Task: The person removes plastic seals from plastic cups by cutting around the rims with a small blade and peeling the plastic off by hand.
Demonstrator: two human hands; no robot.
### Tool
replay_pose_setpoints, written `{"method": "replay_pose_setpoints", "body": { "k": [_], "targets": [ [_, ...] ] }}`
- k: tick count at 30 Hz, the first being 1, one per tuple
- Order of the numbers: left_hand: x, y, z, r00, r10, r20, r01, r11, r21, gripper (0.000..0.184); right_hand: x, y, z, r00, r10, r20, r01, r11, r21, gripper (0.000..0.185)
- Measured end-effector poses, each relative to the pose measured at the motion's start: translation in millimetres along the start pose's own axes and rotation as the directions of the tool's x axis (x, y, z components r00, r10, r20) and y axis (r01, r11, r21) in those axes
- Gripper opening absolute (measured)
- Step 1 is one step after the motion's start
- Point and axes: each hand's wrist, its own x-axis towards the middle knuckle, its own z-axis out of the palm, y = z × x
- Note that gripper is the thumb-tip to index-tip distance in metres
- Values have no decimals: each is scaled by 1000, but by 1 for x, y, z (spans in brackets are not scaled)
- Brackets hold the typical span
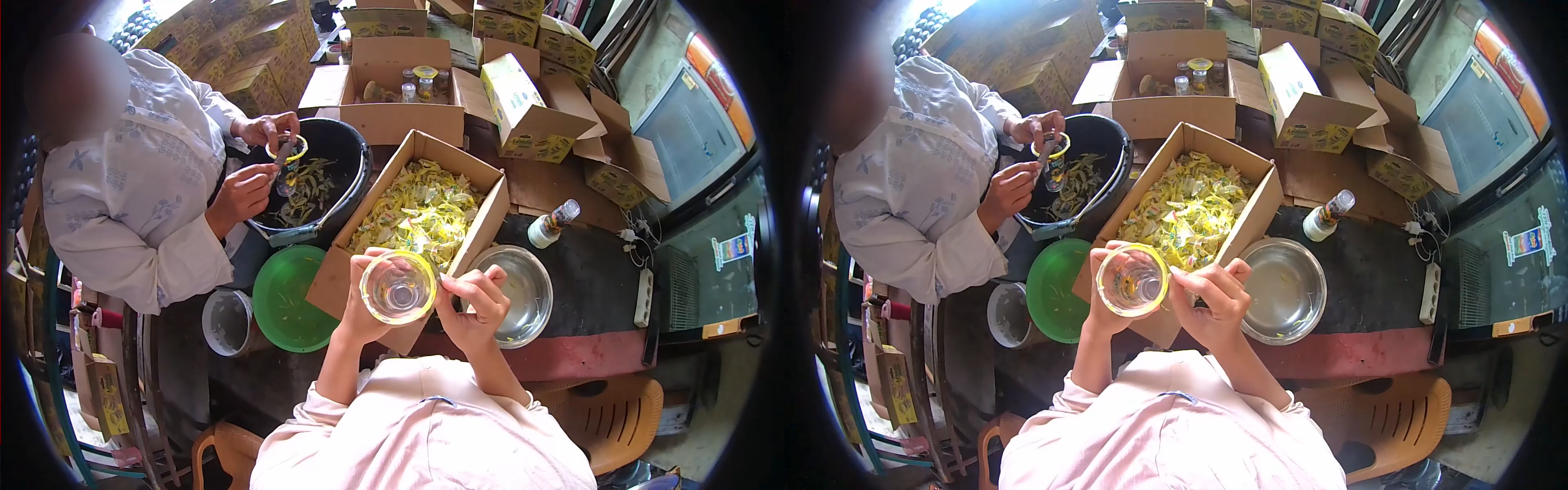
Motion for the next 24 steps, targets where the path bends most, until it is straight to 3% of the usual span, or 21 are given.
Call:
{"method": "replay_pose_setpoints", "body": {
  "k": [2,5,8,14,17,20,23,24],
  "targets": [
    [-1,8,-3,991,-123,50,125,991,-37,66,1,0,0,1000,4,-2,-4,1000,1,18],
    [2,8,-6,994,-69,84,67,997,23,64,1,1,-1,1000,6,4,-6,1000,1,18],
    [-1,7,-6,988,-151,45,154,985,-80,65,0,1,-1,1000,21,11,-21,1000,6,17],
    [0,12,-12,963,-219,157,227,973,-36,70,-1,4,-2,999,38,12,-39,999,15,18],
    [0,11,-12,972,-180,150,193,978,-75,70,-3,6,-1,999,36,26,-36,999,12,18],
    [0,15,-13,959,-192,207,200,980,-17,70,-5,5,-1,998,51,29,-51,999,15,18],
    [2,14,-18,958,-141,249,109,985,135,73,-4,5,-1,997,60,47,-61,998,29,18],
    [1,13,-17,963,-165,214,153,986,72,75,-6,4,-1,997,59,53,-61,998,34,18]
  ]
}}
